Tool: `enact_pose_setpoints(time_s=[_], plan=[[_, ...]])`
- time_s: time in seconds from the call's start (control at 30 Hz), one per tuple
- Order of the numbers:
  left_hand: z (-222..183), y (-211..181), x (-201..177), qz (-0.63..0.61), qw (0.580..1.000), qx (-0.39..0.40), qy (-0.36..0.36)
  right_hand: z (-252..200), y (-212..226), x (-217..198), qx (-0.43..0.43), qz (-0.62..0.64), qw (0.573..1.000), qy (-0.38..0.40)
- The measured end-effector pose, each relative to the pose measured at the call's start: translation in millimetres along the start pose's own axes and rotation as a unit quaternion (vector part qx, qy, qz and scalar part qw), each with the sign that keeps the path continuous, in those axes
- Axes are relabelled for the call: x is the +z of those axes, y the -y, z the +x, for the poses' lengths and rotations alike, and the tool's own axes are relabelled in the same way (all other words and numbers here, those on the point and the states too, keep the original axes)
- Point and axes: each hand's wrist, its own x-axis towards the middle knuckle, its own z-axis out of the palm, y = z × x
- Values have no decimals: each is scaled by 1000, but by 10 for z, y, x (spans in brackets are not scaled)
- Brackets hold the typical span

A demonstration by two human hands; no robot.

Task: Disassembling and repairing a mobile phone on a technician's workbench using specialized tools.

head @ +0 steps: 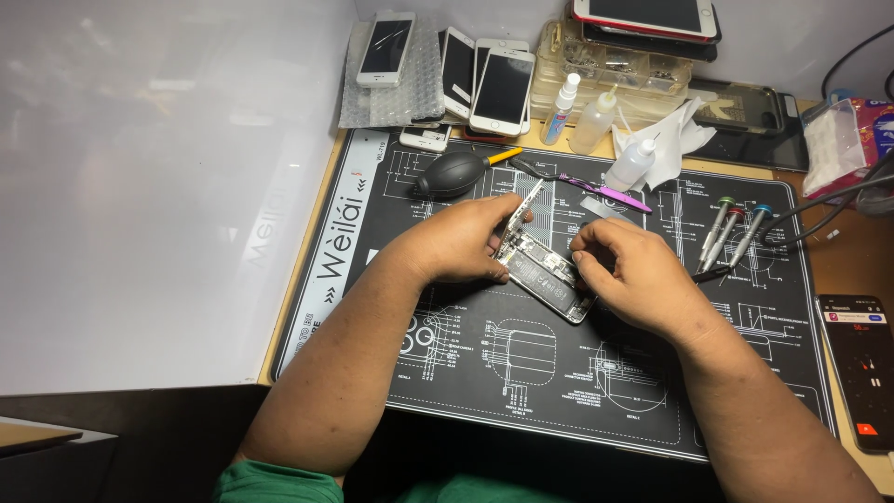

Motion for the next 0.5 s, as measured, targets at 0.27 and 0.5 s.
enact_pose_setpoints(time_s=[0.27, 0.5], plan=[[-48, -41, -31, 28, 1000, 10, -3, -6, 76, -20, 7, -26, 999, 32], [-43, -78, -59, 44, 997, 55, -3, -15, 92, -25, 27, -19, 998, 60]])
